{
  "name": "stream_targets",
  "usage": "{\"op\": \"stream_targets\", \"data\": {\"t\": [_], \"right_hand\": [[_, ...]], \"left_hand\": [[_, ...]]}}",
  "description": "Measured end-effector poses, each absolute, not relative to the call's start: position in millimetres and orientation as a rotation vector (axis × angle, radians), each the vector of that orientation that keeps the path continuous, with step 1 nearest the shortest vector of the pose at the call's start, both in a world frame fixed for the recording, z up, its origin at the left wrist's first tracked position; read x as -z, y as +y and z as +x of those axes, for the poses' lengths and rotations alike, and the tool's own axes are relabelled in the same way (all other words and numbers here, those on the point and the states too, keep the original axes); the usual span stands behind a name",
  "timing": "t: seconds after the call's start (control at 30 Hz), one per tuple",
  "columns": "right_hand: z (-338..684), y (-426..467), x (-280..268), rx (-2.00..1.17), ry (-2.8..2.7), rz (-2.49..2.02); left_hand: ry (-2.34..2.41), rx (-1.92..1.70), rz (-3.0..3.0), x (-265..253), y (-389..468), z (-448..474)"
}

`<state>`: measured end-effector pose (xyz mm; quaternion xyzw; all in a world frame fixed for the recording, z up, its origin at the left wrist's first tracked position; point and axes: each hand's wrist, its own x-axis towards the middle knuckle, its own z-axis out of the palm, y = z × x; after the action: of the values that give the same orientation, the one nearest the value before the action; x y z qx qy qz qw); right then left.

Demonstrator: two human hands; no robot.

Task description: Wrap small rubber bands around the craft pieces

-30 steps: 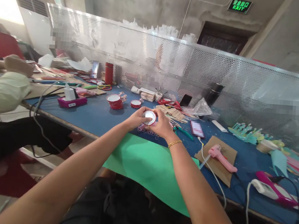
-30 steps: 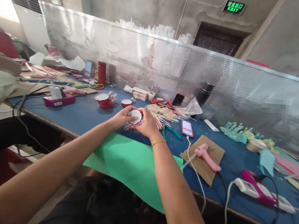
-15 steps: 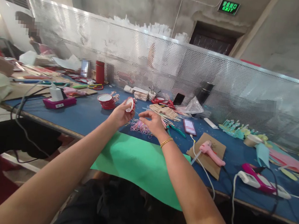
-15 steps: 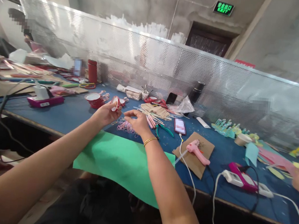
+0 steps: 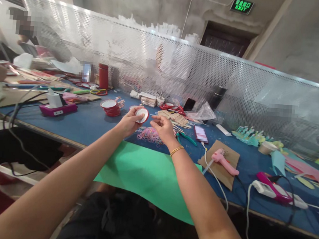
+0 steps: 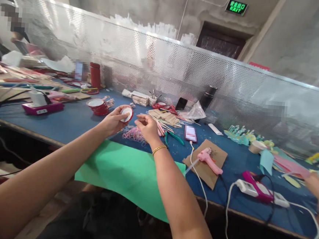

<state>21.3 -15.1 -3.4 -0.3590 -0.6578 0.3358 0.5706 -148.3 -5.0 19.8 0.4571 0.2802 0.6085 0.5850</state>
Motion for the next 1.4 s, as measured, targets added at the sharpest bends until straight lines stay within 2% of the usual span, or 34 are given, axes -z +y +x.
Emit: {"op": "stream_targets", "data": {"t": [0.37,0.53,0.8,1.4], "right_hand": [[22,-10,-1,-0.707,-1.605,-0.927],[44,-9,-6,-0.475,-1.626,-1.101],[76,-15,-10,-0.154,-1.736,-1.61],[72,-19,-13,-0.085,-1.903,-1.631]], "left_hand": [[0.686,-1.409,1.135,-19,-4,-149],[0.755,-1.525,1.032,-16,4,-151],[0.882,-1.497,1.046,-10,8,-152],[1.174,-1.564,1.226,-1,18,-155]]}}
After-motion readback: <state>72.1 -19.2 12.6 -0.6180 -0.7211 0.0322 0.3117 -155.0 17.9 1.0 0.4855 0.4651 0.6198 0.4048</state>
